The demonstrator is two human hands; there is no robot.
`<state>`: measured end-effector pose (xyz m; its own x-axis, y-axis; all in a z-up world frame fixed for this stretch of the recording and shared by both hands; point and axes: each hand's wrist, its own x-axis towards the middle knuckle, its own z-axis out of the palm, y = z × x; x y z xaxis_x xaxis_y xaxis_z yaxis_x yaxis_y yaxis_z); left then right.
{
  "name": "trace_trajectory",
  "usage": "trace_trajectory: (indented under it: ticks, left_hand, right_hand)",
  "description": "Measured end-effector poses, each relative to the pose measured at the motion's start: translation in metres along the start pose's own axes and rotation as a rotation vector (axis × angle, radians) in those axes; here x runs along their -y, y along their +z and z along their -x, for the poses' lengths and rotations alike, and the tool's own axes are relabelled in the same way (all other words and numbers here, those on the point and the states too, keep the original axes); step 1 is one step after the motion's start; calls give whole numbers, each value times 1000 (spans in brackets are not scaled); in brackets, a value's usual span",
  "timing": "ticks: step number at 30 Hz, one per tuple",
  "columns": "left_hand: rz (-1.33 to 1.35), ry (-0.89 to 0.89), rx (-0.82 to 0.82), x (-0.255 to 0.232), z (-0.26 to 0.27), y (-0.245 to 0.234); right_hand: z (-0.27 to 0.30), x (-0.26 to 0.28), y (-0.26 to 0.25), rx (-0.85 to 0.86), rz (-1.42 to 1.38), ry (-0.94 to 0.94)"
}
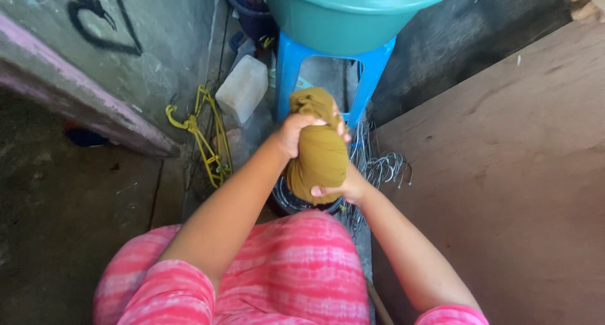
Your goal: The recorder picks up hangers and proceeds to hang wet clothes out to dry.
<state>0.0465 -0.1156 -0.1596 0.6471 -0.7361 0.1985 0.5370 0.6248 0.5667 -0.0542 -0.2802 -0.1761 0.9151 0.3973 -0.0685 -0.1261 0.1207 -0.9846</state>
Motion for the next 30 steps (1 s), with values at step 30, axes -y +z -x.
trace_trajectory:
  ticks: [30]
  left_hand:
    - [-1635,523,-831,51,-8,10]
  right_hand:
    - [-67,-5,-15,95,-506,-439]
